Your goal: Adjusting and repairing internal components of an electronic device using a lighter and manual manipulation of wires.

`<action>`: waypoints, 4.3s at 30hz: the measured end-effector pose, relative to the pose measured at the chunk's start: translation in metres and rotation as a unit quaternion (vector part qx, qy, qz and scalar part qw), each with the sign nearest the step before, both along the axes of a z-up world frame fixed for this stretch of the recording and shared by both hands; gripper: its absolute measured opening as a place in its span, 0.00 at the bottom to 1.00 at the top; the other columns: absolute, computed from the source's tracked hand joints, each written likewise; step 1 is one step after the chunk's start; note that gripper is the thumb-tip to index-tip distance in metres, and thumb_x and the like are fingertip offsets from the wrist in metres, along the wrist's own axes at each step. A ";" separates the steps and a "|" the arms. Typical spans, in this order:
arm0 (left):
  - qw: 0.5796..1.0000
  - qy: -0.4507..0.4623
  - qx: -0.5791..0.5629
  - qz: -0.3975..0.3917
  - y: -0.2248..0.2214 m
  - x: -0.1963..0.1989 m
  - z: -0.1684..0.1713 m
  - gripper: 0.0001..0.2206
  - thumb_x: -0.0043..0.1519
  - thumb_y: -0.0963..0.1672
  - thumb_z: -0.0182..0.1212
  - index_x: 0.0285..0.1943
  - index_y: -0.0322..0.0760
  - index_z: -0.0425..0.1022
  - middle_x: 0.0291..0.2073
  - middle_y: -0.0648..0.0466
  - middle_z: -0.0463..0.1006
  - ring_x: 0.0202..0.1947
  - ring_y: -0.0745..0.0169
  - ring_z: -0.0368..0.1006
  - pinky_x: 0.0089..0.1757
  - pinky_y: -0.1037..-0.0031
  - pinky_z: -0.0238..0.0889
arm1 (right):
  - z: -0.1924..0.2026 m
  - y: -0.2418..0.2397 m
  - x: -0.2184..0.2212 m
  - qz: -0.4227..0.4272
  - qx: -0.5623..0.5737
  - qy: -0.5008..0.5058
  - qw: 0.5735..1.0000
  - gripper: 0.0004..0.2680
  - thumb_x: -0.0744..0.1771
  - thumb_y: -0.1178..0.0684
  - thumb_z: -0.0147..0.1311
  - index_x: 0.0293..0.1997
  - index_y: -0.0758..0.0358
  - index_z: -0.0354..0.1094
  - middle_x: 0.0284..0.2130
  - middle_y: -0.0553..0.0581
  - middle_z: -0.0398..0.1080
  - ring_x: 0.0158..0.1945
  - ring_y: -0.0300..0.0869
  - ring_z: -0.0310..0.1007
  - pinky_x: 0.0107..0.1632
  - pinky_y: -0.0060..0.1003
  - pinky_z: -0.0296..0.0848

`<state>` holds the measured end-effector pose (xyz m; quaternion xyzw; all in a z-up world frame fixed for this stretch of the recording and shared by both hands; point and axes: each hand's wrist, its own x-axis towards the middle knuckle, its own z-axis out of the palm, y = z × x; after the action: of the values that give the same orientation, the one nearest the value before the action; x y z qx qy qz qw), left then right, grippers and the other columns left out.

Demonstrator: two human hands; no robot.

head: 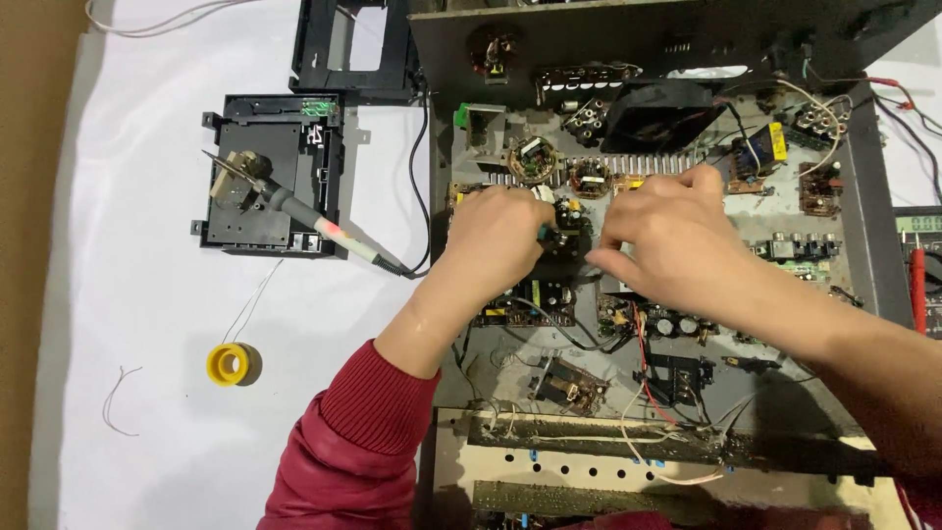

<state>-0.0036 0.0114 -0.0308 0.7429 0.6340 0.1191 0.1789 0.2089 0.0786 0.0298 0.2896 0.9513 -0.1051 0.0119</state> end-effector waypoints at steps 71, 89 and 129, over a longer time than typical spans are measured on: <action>0.761 -0.420 0.342 0.356 -0.251 -0.082 0.111 0.10 0.58 0.41 0.65 0.49 0.40 0.81 0.44 0.58 0.82 0.47 0.67 0.76 0.49 0.76 0.70 | 0.120 -0.123 0.012 -0.304 -0.166 0.154 0.925 0.08 0.68 0.53 0.59 0.48 0.63 0.79 0.47 0.58 0.79 0.46 0.48 0.76 0.52 0.44 0.71; 0.396 -0.755 0.263 0.451 -0.269 0.021 0.012 0.09 0.54 0.39 0.72 0.39 0.30 0.76 0.20 0.54 0.66 0.13 0.66 0.66 0.16 0.81 0.59 | -0.051 -0.228 -0.151 -0.209 -0.544 0.365 0.726 0.11 0.72 0.50 0.42 0.36 0.65 0.66 0.26 0.62 0.67 0.25 0.46 0.66 0.28 0.35 0.62; 0.730 -0.315 0.040 0.605 -0.153 -0.142 0.012 0.32 0.49 0.44 0.62 0.67 0.30 0.69 0.51 0.49 0.81 0.45 0.56 0.76 0.41 0.69 0.66 | -0.054 -0.244 0.077 -0.197 -0.639 0.335 0.663 0.09 0.63 0.63 0.62 0.41 0.83 0.82 0.39 0.72 0.76 0.35 0.55 0.71 0.37 0.45 0.64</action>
<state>-0.1454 -0.1420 -0.0187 0.1284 0.8513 0.4545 0.2285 0.2859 -0.1656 -0.0246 0.3370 0.5108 -0.7772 -0.1466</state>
